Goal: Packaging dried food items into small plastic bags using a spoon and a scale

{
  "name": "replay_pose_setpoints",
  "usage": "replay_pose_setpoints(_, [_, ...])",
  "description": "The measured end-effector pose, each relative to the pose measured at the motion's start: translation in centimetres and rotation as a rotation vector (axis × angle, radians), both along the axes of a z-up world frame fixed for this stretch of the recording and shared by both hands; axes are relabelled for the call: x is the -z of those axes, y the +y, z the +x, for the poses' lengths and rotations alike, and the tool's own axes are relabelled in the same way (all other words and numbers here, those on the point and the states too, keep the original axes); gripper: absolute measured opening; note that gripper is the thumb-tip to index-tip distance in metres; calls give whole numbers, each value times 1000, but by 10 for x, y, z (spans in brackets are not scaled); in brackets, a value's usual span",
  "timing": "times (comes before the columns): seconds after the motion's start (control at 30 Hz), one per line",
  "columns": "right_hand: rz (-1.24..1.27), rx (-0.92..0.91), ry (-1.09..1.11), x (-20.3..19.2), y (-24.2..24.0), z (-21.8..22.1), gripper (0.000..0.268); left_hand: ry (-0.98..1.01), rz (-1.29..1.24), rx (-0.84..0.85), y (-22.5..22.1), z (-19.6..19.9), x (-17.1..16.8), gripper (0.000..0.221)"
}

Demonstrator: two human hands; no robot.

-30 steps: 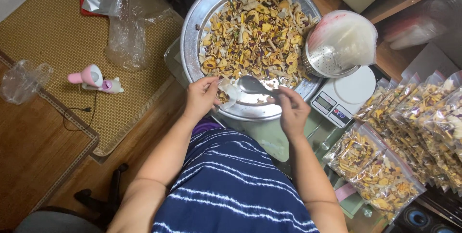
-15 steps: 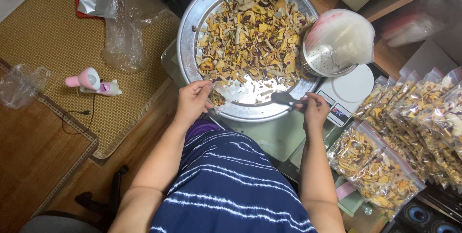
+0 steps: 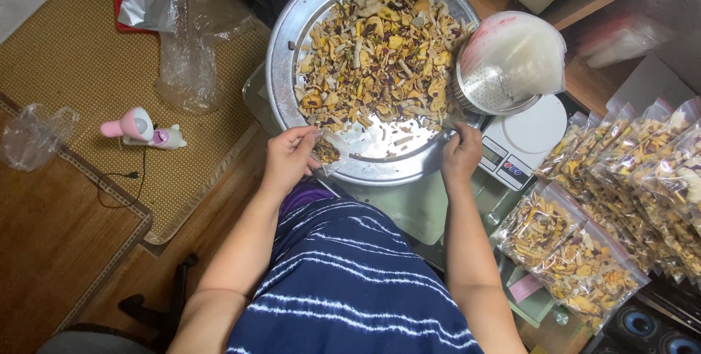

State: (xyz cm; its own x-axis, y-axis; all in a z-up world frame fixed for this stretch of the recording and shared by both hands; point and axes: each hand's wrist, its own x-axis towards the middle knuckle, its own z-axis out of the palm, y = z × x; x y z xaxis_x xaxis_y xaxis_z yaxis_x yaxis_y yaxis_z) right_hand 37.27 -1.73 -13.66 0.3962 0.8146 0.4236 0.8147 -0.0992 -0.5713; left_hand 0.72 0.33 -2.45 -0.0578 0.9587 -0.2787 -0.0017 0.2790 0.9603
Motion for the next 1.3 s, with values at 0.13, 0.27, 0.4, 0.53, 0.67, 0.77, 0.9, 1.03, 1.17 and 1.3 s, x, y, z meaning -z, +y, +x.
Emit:
replay_pose_setpoints(0.13, [30, 17, 121, 9, 6, -6, 29, -2, -4, -1, -2, 0, -2, 23])
replay_pose_setpoints(0.27, [87, 16, 326, 21, 8, -12, 28, -4, 5, 0, -1, 2, -3, 23])
replay_pose_setpoints(0.4, [70, -32, 621, 25, 11, -28, 28, -1, -19, -6, -2, 4, -1, 23])
replay_pose_setpoints(0.53, [78, -38, 904, 38, 16, -29, 28, -5, -20, -9, -2, 4, 1, 23])
replay_pose_setpoints(0.67, [56, 2, 1048, 34, 17, -34, 27, 0, -27, -18, -3, 4, 3, 23])
replay_pose_setpoints(0.77, [32, 40, 1129, 19, 15, -34, 25, 4, -29, -17, -3, 6, -2, 23])
replay_pose_setpoints(0.9, [15, 62, 1250, 15, 12, -28, 23, 11, -7, -17, -3, 9, -2, 23])
replay_pose_setpoints(1.03, [5, 28, 1285, -9, 7, -26, 21, 24, 4, -21, -3, 16, -6, 22])
replay_pose_setpoints(1.17, [9, -43, 1274, -57, -1, -34, 21, 18, 6, -12, -3, 24, -15, 22])
replay_pose_setpoints(1.3, [32, -170, 1262, -89, -9, -43, 19, 17, 11, -4, 0, 31, -1, 23])
